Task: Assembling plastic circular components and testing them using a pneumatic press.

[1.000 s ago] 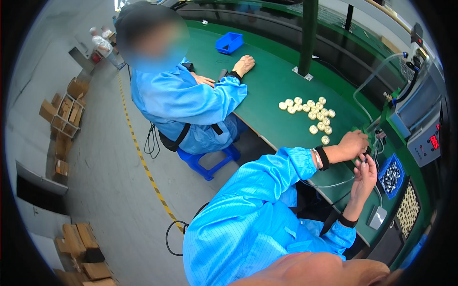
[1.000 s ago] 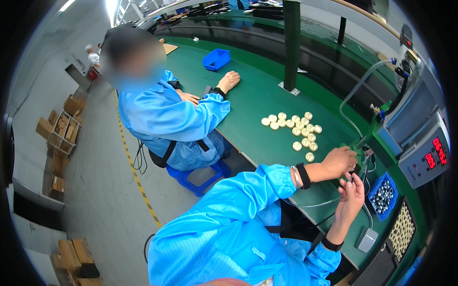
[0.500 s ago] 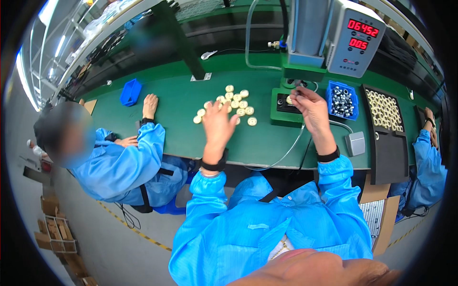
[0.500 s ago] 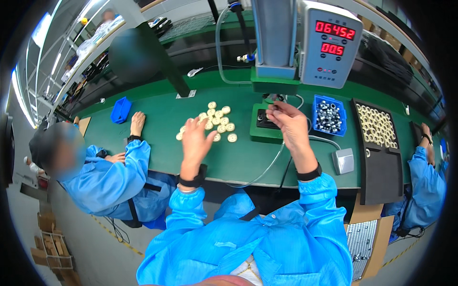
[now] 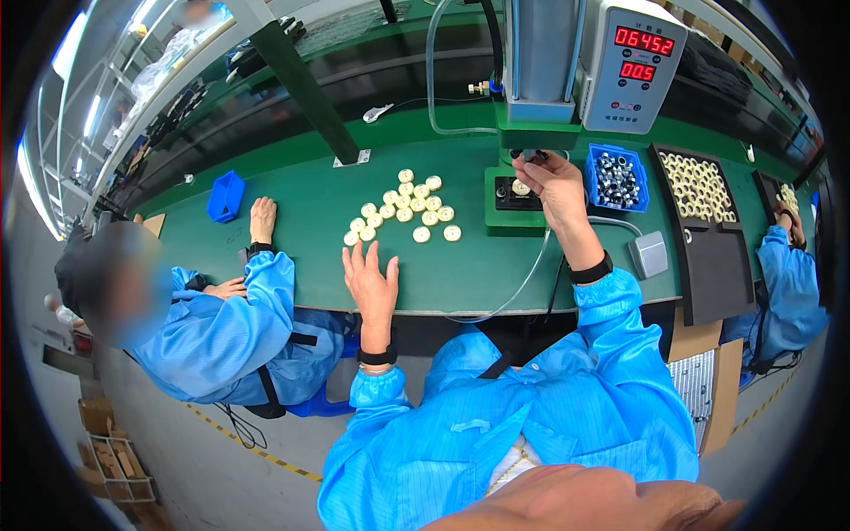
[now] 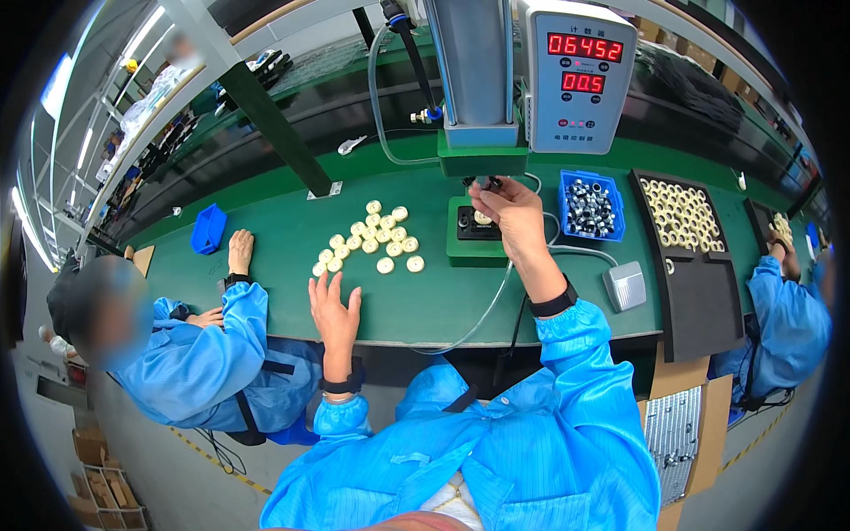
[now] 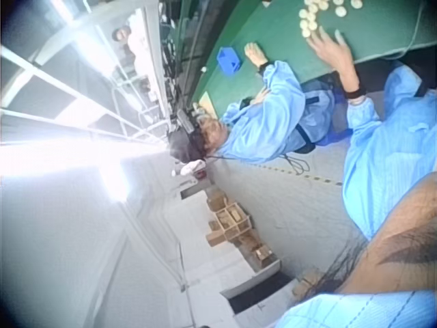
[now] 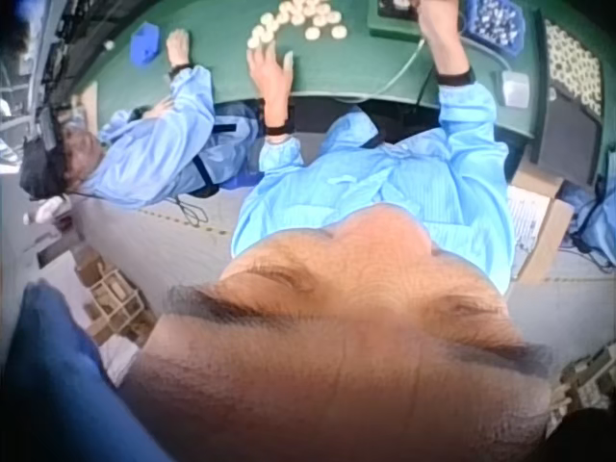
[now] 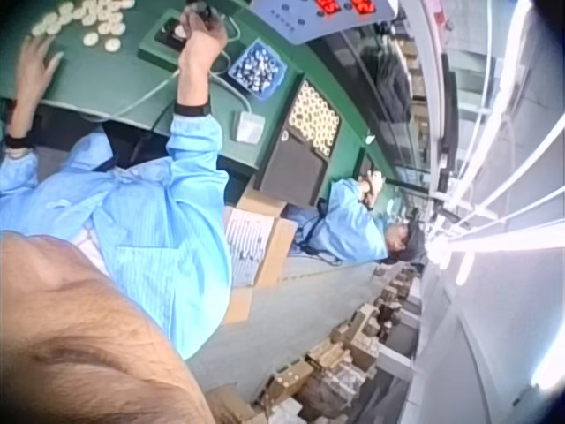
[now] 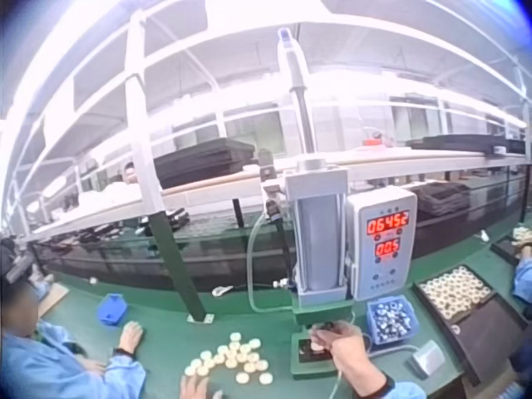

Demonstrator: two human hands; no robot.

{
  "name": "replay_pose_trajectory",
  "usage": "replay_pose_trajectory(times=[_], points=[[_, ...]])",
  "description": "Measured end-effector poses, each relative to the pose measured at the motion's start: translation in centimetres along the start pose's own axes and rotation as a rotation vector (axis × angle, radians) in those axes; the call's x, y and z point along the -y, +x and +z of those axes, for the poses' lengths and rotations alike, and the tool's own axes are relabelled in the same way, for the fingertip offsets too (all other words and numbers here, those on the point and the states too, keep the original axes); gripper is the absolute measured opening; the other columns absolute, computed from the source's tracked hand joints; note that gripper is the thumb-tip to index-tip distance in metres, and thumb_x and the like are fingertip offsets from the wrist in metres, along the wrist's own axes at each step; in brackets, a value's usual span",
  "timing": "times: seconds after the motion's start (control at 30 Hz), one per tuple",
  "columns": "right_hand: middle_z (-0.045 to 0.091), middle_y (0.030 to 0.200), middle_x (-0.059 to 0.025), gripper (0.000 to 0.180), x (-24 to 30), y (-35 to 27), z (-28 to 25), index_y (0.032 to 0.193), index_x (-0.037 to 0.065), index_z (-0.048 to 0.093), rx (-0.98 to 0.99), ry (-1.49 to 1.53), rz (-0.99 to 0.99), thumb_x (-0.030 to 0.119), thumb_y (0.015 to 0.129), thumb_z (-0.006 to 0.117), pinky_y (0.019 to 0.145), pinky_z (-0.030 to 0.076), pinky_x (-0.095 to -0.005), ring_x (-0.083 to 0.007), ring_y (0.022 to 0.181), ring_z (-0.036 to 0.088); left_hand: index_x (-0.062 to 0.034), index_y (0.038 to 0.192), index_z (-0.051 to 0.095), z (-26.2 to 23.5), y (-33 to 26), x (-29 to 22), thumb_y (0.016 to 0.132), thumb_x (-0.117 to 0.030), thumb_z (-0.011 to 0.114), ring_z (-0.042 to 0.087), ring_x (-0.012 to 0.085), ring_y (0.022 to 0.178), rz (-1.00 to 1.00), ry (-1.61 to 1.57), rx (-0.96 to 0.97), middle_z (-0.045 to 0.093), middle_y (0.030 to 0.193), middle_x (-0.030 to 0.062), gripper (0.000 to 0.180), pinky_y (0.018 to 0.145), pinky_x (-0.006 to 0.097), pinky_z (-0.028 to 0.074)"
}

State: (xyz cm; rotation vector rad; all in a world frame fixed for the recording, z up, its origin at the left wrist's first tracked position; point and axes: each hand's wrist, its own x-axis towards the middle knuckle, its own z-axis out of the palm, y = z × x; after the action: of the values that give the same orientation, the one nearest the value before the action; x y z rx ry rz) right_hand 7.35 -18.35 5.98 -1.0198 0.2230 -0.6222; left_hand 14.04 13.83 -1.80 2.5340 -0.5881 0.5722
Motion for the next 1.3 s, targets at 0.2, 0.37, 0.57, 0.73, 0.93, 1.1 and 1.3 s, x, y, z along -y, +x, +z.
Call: replay_pose_trajectory(times=[0.2, 0.37, 0.57, 0.73, 0.93, 1.1, 1.3], points=[[0.066, 0.100, -0.0126, 0.020, 0.6, 0.0, 0.6, 0.106, -0.007, 0.061, -0.015, -0.188, -0.012, -0.001, 0.087, 0.061, 0.082, 0.057, -0.0275, -0.0191, 0.094, 0.067, -0.0027, 0.118, 0.062, 1.3, 0.1, 0.2, 0.081, -0.021, 0.071, 0.037, 0.0440, 0.131, 0.024, 0.000, -0.066, 0.050, 0.131, 0.0194, 0.042, 0.102, 0.052, 0.034], [0.065, 0.103, -0.0147, 0.022, 0.8, -0.1, 1.1, 0.107, -0.008, 0.060, -0.016, -0.112, 0.004, -0.003, 0.086, 0.061, 0.085, 0.057, -0.0299, -0.0213, 0.096, 0.066, -0.0020, 0.114, 0.063, 1.4, -0.1, 0.5, 0.081, -0.019, 0.070, 0.039, 0.0445, 0.129, 0.043, -0.016, -0.082, 0.052, 0.129, 0.0189, 0.037, 0.102, 0.051, 0.036], [0.059, 0.113, -0.0244, 0.034, 0.5, -0.3, 0.0, 0.114, -0.014, 0.051, 0.079, 0.271, 0.059, -0.014, 0.080, 0.047, 0.102, 0.048, -0.0413, -0.0372, 0.110, 0.059, -0.0023, 0.106, 0.065, 1.7, -0.6, 0.7, 0.080, -0.015, 0.069, 0.046, 0.0429, 0.122, 0.079, -0.016, -0.197, 0.057, 0.122, 0.0187, 0.029, 0.102, 0.048, 0.040], [0.055, 0.120, -0.0218, 0.039, 2.7, -1.5, 0.5, 0.119, -0.012, 0.050, 0.089, 0.327, 0.045, -0.013, 0.081, 0.043, 0.104, 0.046, -0.0431, -0.0369, 0.116, 0.056, -0.0034, 0.105, 0.066, 1.5, -0.4, -0.2, 0.079, -0.014, 0.070, 0.048, 0.0436, 0.121, 0.042, -0.073, -0.179, 0.059, 0.119, 0.0195, 0.028, 0.100, 0.048, 0.042], [0.052, 0.126, -0.0266, 0.048, 3.5, -2.3, -0.2, 0.133, -0.009, 0.038, 0.195, 0.135, 0.094, -0.005, 0.086, 0.047, 0.099, 0.049, -0.0410, -0.0357, 0.117, 0.056, -0.0021, 0.108, 0.065, 1.4, -0.7, 0.1, 0.080, -0.015, 0.069, 0.045, 0.0438, 0.123, 0.027, -0.055, -0.160, 0.057, 0.122, 0.0199, 0.030, 0.099, 0.050, 0.040], [0.056, 0.128, -0.0221, 0.048, 4.0, -5.4, -4.5, 0.136, -0.005, 0.044, 0.001, -0.462, -0.039, 0.010, 0.092, 0.056, 0.086, 0.052, -0.0332, -0.0288, 0.113, 0.060, -0.0042, 0.104, 0.067, 1.1, -0.5, -0.1, 0.078, -0.013, 0.071, 0.048, 0.0432, 0.121, 0.017, -0.026, -0.184, 0.059, 0.119, 0.0180, 0.028, 0.098, 0.048, 0.043], [0.059, 0.128, -0.0155, 0.036, 5.6, -9.9, -17.7, 0.130, 0.000, 0.054, -0.258, -1.410, -0.378, 0.009, 0.095, 0.054, 0.089, 0.050, -0.0331, -0.0245, 0.111, 0.061, -0.0040, 0.109, 0.065, 0.9, -0.5, 0.0, 0.078, -0.012, 0.071, 0.049, 0.0415, 0.120, 0.018, -0.065, -0.205, 0.060, 0.119, 0.0172, 0.033, 0.098, 0.047, 0.043]])
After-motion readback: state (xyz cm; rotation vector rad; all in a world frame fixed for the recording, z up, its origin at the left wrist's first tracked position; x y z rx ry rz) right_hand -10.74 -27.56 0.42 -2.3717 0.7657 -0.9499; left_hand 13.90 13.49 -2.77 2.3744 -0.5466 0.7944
